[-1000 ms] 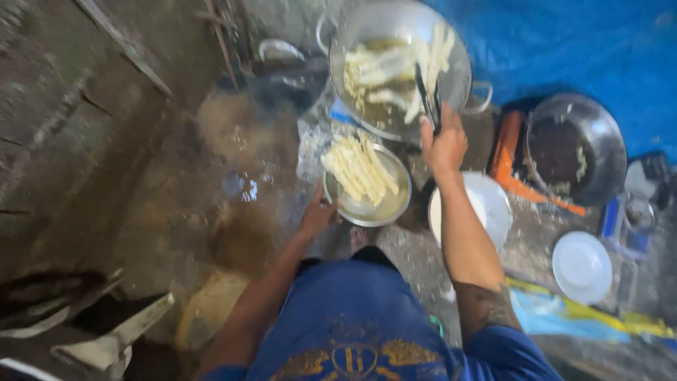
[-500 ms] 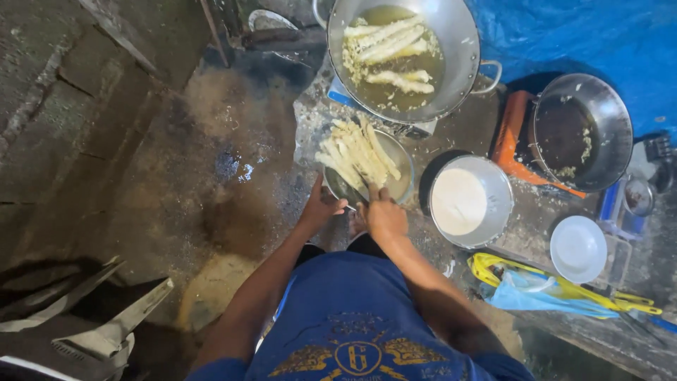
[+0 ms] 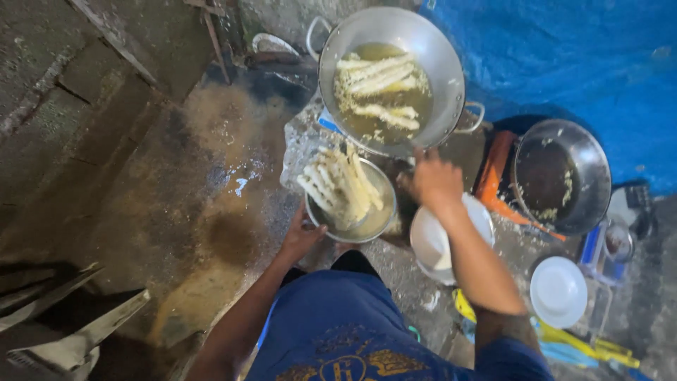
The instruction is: Deep frying long strips of food by dipping them in batter and placing them in hot oil woks.
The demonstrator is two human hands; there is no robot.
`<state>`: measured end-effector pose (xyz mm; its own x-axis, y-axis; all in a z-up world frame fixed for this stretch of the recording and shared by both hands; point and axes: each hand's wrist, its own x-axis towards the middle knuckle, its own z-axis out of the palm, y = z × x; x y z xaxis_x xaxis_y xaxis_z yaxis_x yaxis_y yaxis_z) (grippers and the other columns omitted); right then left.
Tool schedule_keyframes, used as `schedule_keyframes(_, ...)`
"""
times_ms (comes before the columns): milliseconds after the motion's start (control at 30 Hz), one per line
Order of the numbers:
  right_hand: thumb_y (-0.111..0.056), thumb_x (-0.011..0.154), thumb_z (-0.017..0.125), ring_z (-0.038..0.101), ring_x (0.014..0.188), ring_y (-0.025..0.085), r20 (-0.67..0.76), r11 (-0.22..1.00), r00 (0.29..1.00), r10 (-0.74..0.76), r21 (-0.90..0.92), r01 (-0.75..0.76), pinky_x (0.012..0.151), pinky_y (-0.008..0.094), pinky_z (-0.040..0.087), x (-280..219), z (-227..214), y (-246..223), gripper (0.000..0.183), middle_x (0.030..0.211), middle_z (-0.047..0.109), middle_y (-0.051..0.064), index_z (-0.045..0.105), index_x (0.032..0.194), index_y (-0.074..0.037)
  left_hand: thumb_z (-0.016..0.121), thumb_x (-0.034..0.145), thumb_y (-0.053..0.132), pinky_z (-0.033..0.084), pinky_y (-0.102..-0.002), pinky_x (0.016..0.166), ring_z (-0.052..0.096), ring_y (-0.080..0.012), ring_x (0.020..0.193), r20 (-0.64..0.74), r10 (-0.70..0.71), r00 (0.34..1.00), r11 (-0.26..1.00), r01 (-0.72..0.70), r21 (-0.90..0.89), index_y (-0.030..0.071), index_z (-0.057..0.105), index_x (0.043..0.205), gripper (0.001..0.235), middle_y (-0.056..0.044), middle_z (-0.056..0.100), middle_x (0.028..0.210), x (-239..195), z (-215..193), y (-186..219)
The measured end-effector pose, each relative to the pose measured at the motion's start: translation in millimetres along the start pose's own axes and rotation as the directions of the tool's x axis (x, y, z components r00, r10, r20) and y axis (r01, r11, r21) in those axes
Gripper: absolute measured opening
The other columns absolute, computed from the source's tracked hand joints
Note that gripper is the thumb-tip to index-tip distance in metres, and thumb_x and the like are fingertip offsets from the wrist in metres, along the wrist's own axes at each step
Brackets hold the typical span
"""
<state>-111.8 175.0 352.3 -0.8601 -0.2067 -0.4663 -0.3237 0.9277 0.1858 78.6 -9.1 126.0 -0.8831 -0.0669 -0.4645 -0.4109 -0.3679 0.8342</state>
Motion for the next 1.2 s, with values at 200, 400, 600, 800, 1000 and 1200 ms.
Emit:
schedule_keyframes(200,-0.020,0.098,0.056,0.076,0.100,0.038,-0.227,0.957,0.958,-0.176,-0.268,0.112,0.079,0.051,0.060,166,-7,51,0.029,0.107,0.078,0.016,0.081,0.109,-0.009,0.077,0.091,0.032,0.050,-0.068,0.105,0.045,-0.0585,0.134,-0.038,0.080,0.996,0.996,-0.079,0.039,0.003,0.003,0.163,0.107,-0.040,0.032,0.148,-20,16,18)
schedule_keyframes(400,-0.006,0.101,0.047,0.070,0.103,0.044,-0.288,0.831,0.843,-0.454,-0.479,0.284,0.080,0.053,0.055,316,1,43,0.040,0.121,0.066,0.024,0.063,0.138,0.001,0.078,0.089,0.022,0.054,-0.066,0.097,0.057,-0.0606,0.119,-0.204,0.127,0.971,0.988,-0.105,0.114,0.012,0.015,0.165,0.099,-0.039,0.050,0.132,-2,20,-8)
schedule_keyframes(600,-0.007,0.098,0.051,0.073,0.095,0.033,-0.160,0.644,0.803,-0.574,-0.693,0.323,0.077,0.047,0.052,340,-9,22,0.032,0.108,0.073,0.014,0.080,0.111,-0.009,0.080,0.090,0.029,0.054,-0.063,0.100,0.062,-0.0502,0.120,-0.259,0.054,0.964,0.973,0.007,0.230,0.023,0.017,0.167,0.100,-0.030,0.056,0.134,2,16,-26)
schedule_keyframes(800,-0.006,0.096,0.059,0.073,0.104,0.034,-0.043,0.667,0.817,-0.575,-0.602,0.438,0.087,0.048,0.051,312,-21,35,0.026,0.116,0.073,0.015,0.080,0.110,-0.006,0.077,0.092,0.030,0.046,-0.063,0.110,0.058,-0.0487,0.126,-0.256,0.012,0.967,0.974,0.046,0.222,0.026,0.014,0.167,0.098,-0.024,0.055,0.136,-6,25,-7)
schedule_keyframes(1000,-0.019,0.088,0.077,0.071,0.110,0.034,-0.059,0.705,0.827,-0.560,-0.559,0.437,0.092,0.049,0.050,347,8,46,0.024,0.117,0.076,0.013,0.080,0.109,-0.008,0.080,0.090,0.028,0.040,-0.065,0.112,0.056,-0.0484,0.127,-0.272,-0.005,0.962,0.972,0.069,0.226,0.031,0.019,0.167,0.099,-0.022,0.055,0.136,-5,23,-7)
schedule_keyframes(1200,-0.031,0.091,0.075,0.073,0.109,0.040,-0.052,0.754,0.839,-0.542,-0.472,0.457,0.090,0.054,0.053,297,-36,67,0.036,0.118,0.076,0.015,0.078,0.121,-0.012,0.083,0.087,0.025,0.044,-0.063,0.112,0.057,-0.0502,0.126,-0.276,-0.044,0.960,0.980,0.095,0.176,0.029,0.019,0.167,0.102,-0.026,0.055,0.135,-6,23,-4)
